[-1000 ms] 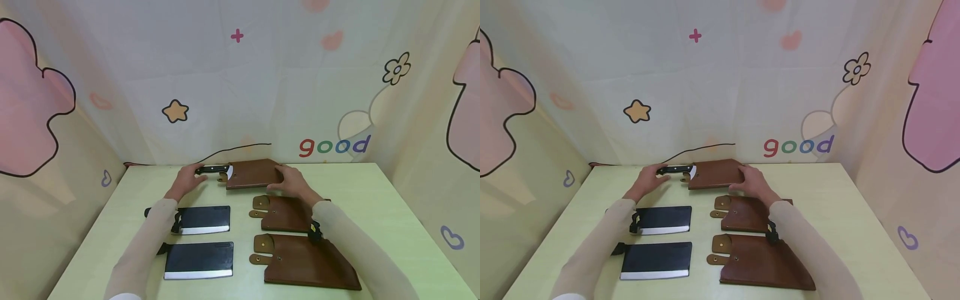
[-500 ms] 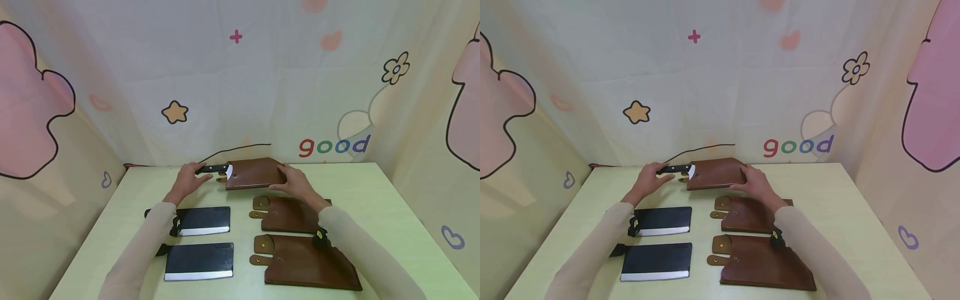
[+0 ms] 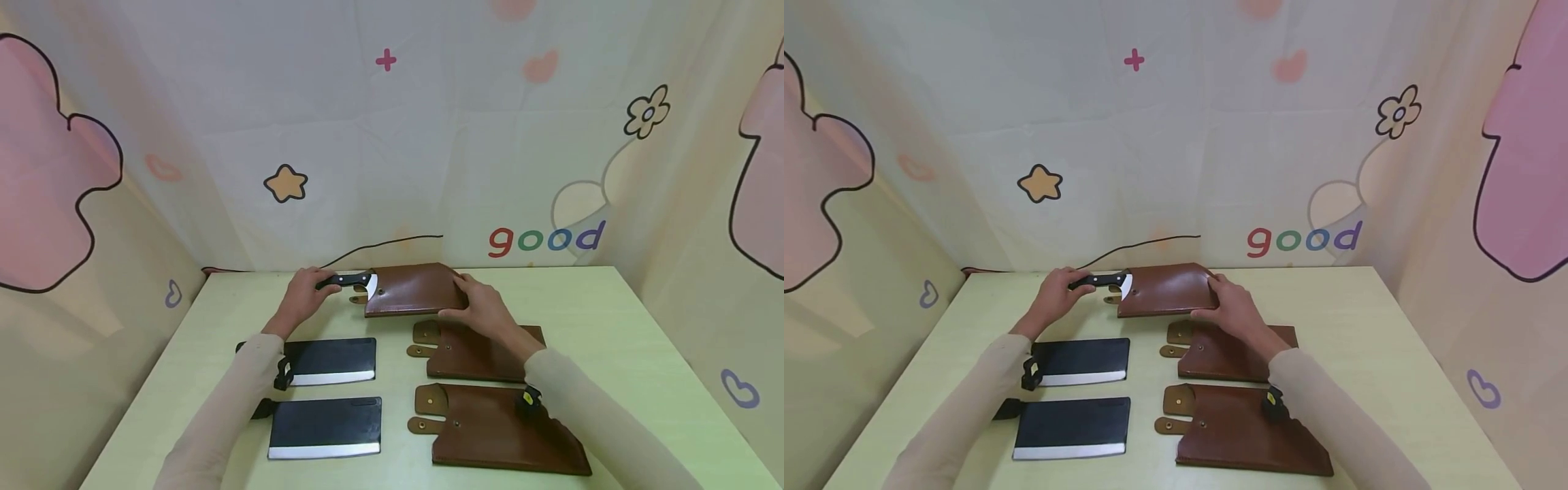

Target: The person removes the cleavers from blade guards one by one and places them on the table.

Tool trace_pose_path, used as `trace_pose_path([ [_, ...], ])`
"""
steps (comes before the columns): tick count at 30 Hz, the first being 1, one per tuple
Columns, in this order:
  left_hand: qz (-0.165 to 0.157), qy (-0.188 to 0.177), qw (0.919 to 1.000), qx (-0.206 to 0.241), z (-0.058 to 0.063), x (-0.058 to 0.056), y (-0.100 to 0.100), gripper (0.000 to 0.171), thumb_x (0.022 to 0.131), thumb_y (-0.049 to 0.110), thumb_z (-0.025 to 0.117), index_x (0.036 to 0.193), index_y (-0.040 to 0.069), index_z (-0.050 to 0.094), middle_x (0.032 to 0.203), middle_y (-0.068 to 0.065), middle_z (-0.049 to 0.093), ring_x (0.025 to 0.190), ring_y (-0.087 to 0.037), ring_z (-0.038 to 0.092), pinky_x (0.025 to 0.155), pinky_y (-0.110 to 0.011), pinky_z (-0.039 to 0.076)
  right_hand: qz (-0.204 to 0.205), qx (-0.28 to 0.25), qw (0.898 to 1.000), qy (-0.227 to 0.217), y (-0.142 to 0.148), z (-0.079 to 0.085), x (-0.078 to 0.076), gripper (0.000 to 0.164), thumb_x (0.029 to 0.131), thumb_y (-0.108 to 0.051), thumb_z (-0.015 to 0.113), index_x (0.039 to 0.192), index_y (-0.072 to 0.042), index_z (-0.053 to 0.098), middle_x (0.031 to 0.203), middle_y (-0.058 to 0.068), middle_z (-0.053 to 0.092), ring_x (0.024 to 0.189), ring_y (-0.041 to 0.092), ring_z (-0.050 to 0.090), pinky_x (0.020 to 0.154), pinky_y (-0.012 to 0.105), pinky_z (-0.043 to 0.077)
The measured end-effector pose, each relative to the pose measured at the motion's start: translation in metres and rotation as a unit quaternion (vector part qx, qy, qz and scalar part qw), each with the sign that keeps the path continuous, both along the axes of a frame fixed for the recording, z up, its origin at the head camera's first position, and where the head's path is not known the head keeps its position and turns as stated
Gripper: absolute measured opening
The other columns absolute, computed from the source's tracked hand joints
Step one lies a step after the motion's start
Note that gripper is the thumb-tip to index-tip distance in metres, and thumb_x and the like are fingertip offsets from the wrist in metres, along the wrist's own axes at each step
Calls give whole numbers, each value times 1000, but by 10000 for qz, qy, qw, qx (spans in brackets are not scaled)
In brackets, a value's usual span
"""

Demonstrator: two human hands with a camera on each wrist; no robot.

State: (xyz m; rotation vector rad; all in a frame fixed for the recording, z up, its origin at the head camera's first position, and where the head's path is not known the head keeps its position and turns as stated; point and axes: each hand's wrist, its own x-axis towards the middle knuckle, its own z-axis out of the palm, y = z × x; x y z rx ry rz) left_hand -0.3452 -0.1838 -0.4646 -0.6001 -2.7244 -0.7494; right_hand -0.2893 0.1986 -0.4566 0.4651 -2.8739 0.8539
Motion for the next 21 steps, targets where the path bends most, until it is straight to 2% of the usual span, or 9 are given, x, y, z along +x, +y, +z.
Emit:
trace_pose_path([
  [6,-81,56,9999,-34,0,0,-1,28,94,23,75,117,7,75,95,-10,71,87,-28,53,80,-43,38,83,111,9999,43,0,0,3,92,85,-43,83,151,6,42,151,28,48,131,44,54,106,54,45],
  [16,-159,112,9998,-36,2,3,-4,21,94,26,74,108,10,75,84,-5,65,82,-26,51,78,-43,37,78,252,9996,72,0,-2,6,93,85,-46,82,150,7,43,152,30,45,133,46,52,106,54,45],
  [21,-206,132,9997,-80,3,4,-6,24,93,25,75,109,8,75,84,-6,66,81,-26,52,77,-43,37,108,303,9994,101,-1,-4,6,93,86,-46,81,151,7,42,153,30,44,134,46,51,106,54,45],
])
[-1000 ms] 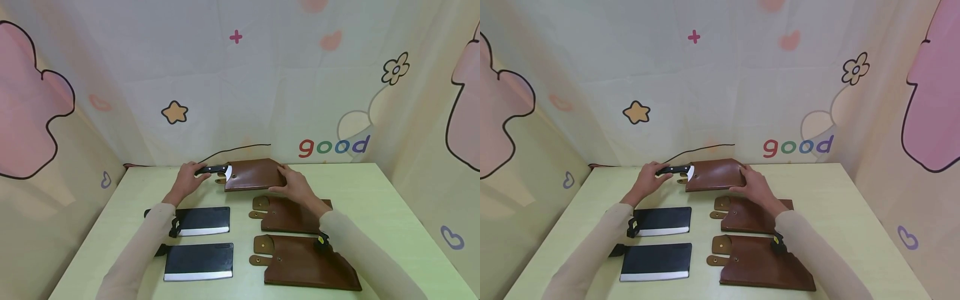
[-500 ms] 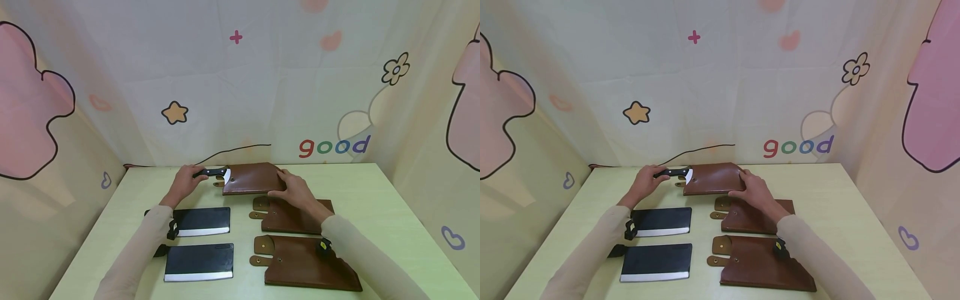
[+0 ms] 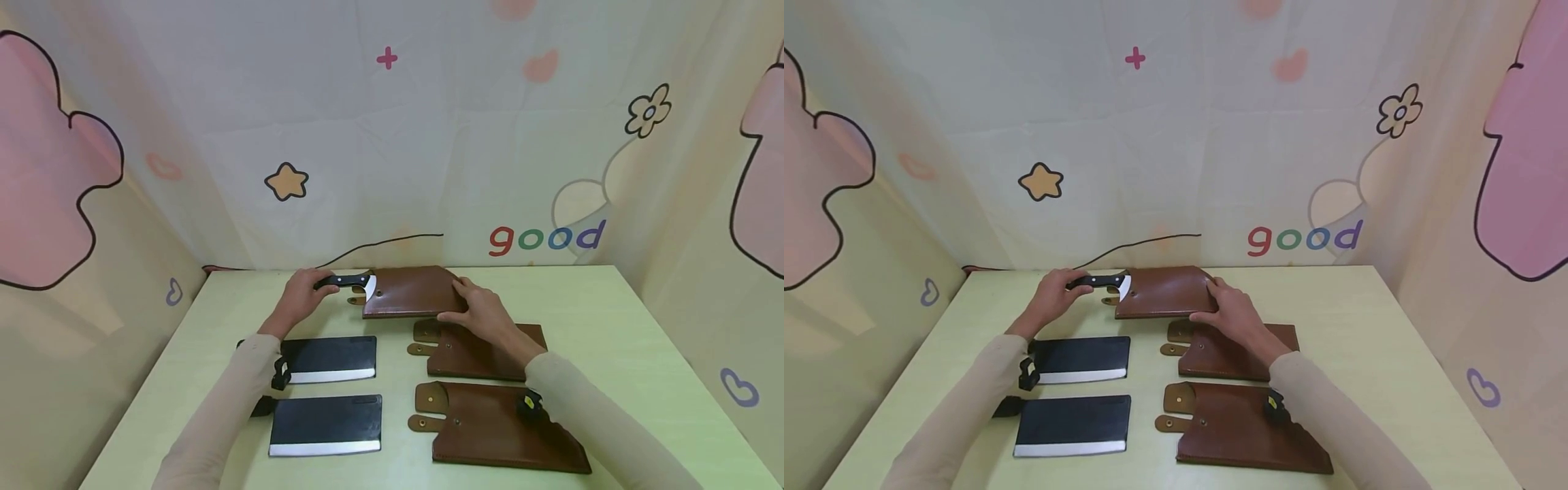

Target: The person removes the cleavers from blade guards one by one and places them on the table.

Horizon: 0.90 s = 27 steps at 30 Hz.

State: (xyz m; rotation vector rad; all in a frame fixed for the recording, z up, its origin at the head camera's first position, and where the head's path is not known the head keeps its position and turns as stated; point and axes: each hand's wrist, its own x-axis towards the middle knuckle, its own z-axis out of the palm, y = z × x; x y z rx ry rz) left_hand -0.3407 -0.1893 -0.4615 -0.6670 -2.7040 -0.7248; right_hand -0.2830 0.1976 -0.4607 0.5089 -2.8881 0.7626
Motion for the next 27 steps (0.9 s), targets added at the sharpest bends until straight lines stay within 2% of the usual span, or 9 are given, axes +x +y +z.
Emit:
trace_pose_path([
  [6,-14,-150,9999,1,-2,-1,-3,27,93,25,75,113,7,76,91,-8,70,86,-27,55,81,-43,40,39,50,10000,-8,0,-1,0,93,86,-47,80,152,6,41,154,29,42,135,46,51,107,54,44],
  [12,111,-358,9984,414,-3,1,-8,32,92,26,77,118,7,76,103,-11,73,91,-27,56,82,-43,42,-41,100,9999,-31,1,-1,1,93,86,-46,81,153,5,40,155,30,41,136,47,49,107,54,43],
  [16,177,-470,9974,508,-2,2,-11,32,91,27,78,117,8,77,103,-11,73,88,-26,54,79,-40,40,-52,96,9999,-14,2,-1,2,93,86,-45,81,154,3,40,155,30,42,135,47,50,107,55,43],
  [27,128,-418,9979,474,1,5,-16,33,94,25,76,119,5,76,108,-14,74,87,-26,57,77,-38,42,-141,72,9998,76,7,-1,3,93,86,-46,82,155,1,40,154,30,42,135,49,49,107,56,43],
])
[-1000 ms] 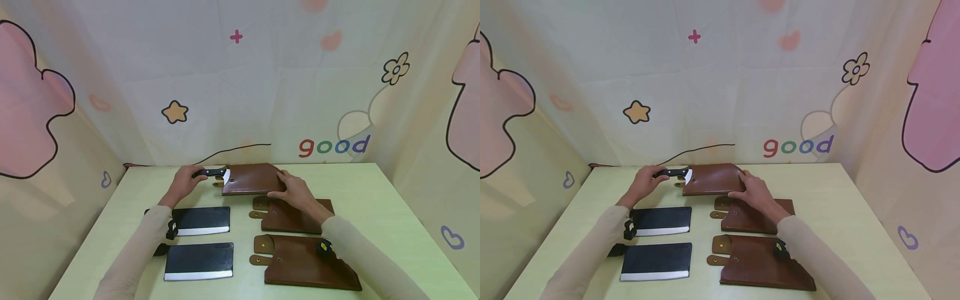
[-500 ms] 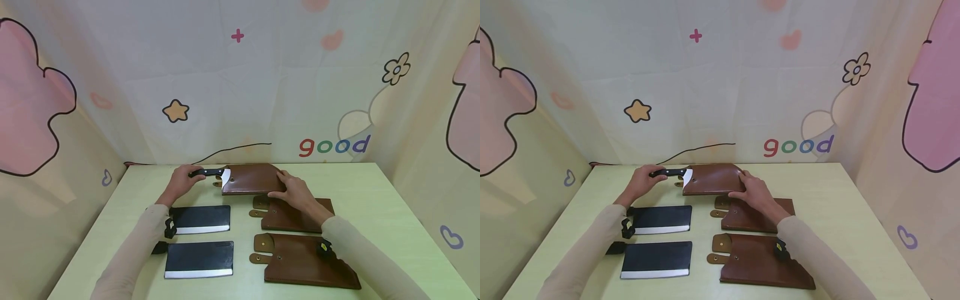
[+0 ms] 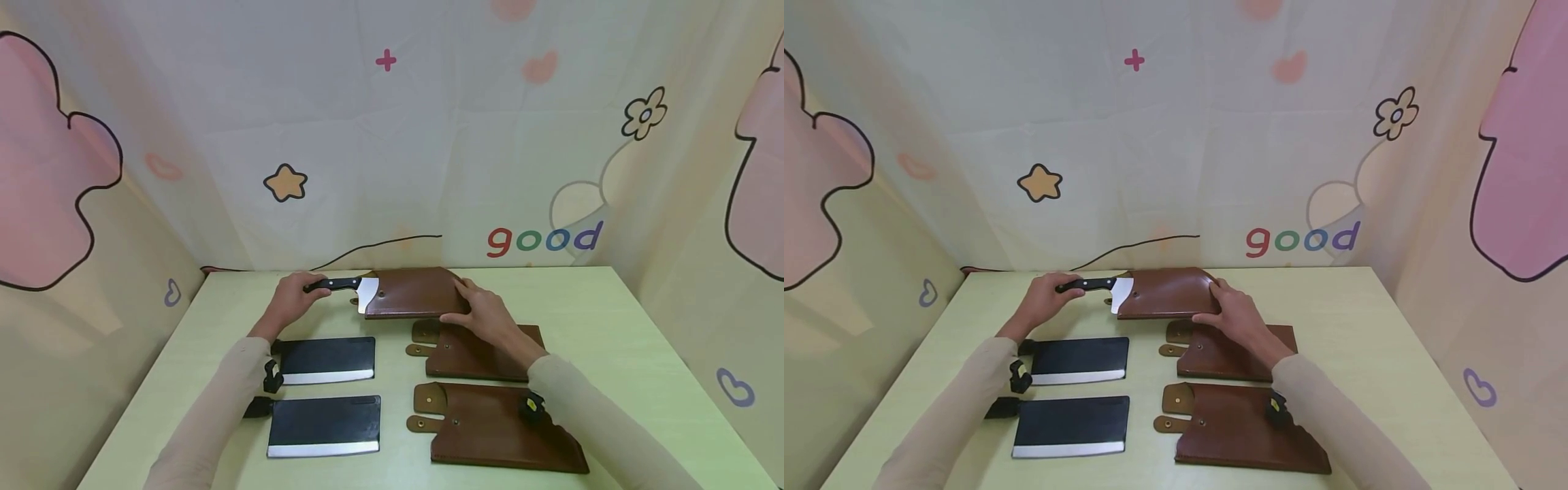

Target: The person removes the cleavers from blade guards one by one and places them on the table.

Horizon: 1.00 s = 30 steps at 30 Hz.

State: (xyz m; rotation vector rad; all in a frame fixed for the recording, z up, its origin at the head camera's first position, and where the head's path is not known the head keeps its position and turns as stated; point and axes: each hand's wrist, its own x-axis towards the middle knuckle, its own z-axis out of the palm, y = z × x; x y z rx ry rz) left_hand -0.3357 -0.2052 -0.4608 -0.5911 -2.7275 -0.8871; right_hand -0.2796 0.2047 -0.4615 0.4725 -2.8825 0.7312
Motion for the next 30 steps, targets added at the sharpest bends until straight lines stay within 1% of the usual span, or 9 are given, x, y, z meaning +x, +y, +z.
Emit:
trace_pose_path([
  [4,2,20,10000,21,2,2,-5,32,95,22,75,120,3,75,111,-15,74,88,-26,59,77,-39,43,-37,8,10000,24,3,0,0,93,85,-45,83,154,1,40,154,30,42,135,48,50,106,56,44],
  [7,-24,42,10000,83,5,4,-8,31,95,20,74,120,2,74,113,-16,74,89,-28,61,79,-41,44,-38,21,10000,-2,5,0,0,93,85,-45,82,154,2,40,155,30,41,136,48,49,106,55,44],
  [13,-38,90,9999,107,5,4,-13,33,94,21,74,122,1,74,117,-18,73,103,-34,66,88,-49,48,-53,10,10000,48,7,-1,-1,94,85,-45,82,154,2,40,155,29,41,136,48,49,106,56,44],
  [17,1,108,9999,90,3,3,-16,33,95,21,74,122,1,73,120,-18,72,110,-37,65,93,-53,48,-33,10,9999,102,8,0,-1,94,85,-45,82,155,1,39,155,30,41,136,49,48,106,56,44],
  [19,30,106,9999,90,4,4,-18,33,95,21,74,122,2,73,121,-17,72,109,-36,64,93,-52,48,-34,-2,9999,124,9,0,0,93,85,-45,82,155,1,40,155,30,41,135,49,49,106,57,44],
  [24,75,88,9999,98,6,7,-21,32,95,21,74,122,3,74,118,-16,73,100,-33,62,86,-47,45,-68,2,9998,178,11,1,0,93,84,-45,83,155,-1,40,154,30,42,134,49,50,105,57,44],
  [30,143,127,9998,66,7,7,-26,33,95,20,74,123,3,73,118,-18,73,101,-34,63,87,-48,46,-104,-51,9997,226,12,2,1,93,84,-43,84,155,-1,41,154,29,44,133,48,52,105,57,45],
])
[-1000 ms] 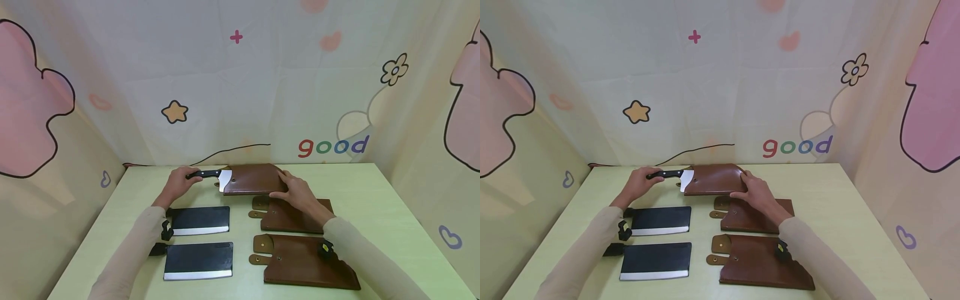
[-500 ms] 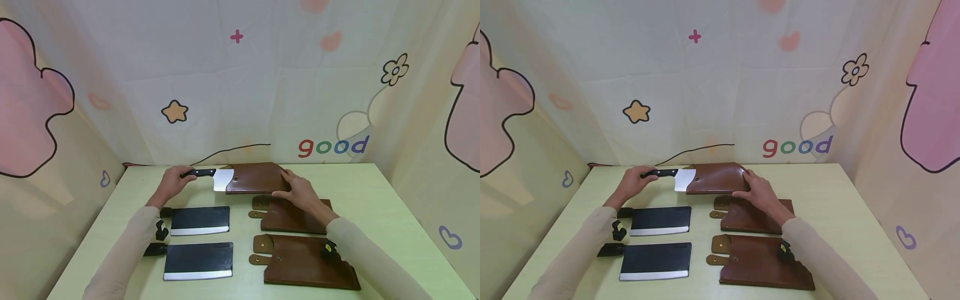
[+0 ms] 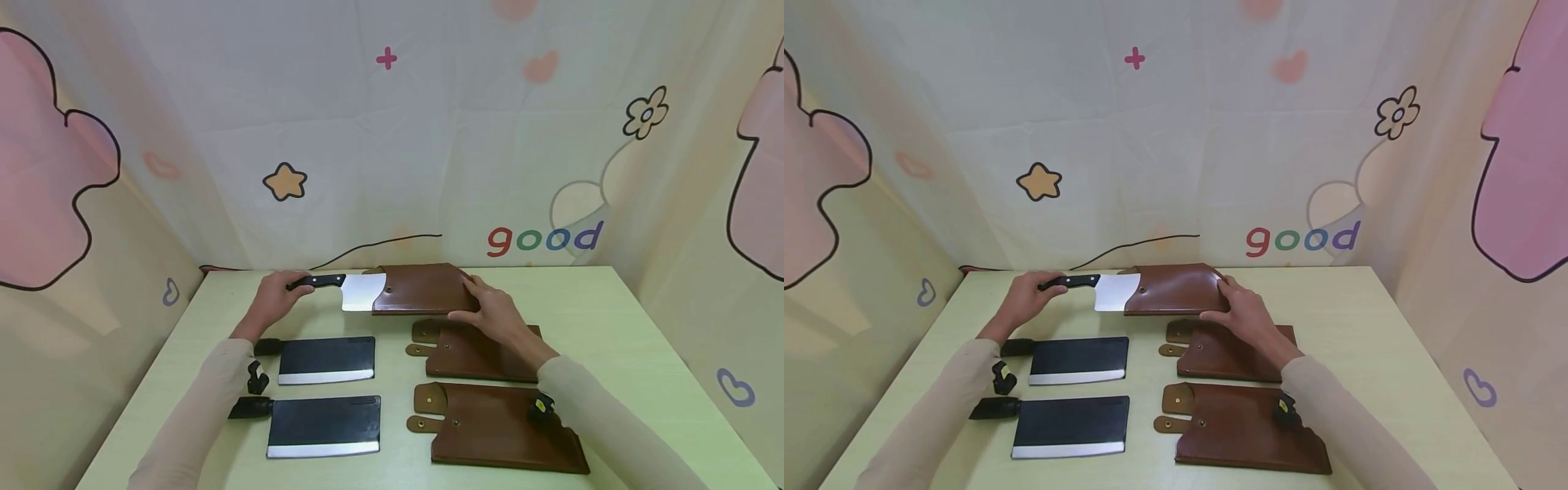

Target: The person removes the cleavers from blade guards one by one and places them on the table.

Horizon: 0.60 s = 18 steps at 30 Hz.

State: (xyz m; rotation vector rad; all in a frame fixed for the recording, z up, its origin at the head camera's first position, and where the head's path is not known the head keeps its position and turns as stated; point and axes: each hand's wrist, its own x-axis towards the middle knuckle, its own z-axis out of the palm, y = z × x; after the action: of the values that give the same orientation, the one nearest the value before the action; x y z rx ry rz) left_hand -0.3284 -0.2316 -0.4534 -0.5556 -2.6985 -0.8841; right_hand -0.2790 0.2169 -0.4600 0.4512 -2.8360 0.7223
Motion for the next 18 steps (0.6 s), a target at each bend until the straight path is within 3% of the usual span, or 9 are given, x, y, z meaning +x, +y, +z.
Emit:
trace_pose_path([
  [8,41,75,10000,3,3,-1,-4,30,95,20,74,120,5,74,110,-15,75,89,-28,58,80,-42,43,-24,-28,10000,24,5,1,0,94,84,-46,83,154,0,41,154,28,44,133,47,53,104,56,46],
  [18,172,-74,9998,-48,5,4,-7,33,96,20,73,123,2,73,118,-19,72,105,-36,62,91,-53,46,28,-66,9999,76,11,2,4,92,84,-41,85,153,2,42,152,29,46,129,47,55,103,56,47],
])
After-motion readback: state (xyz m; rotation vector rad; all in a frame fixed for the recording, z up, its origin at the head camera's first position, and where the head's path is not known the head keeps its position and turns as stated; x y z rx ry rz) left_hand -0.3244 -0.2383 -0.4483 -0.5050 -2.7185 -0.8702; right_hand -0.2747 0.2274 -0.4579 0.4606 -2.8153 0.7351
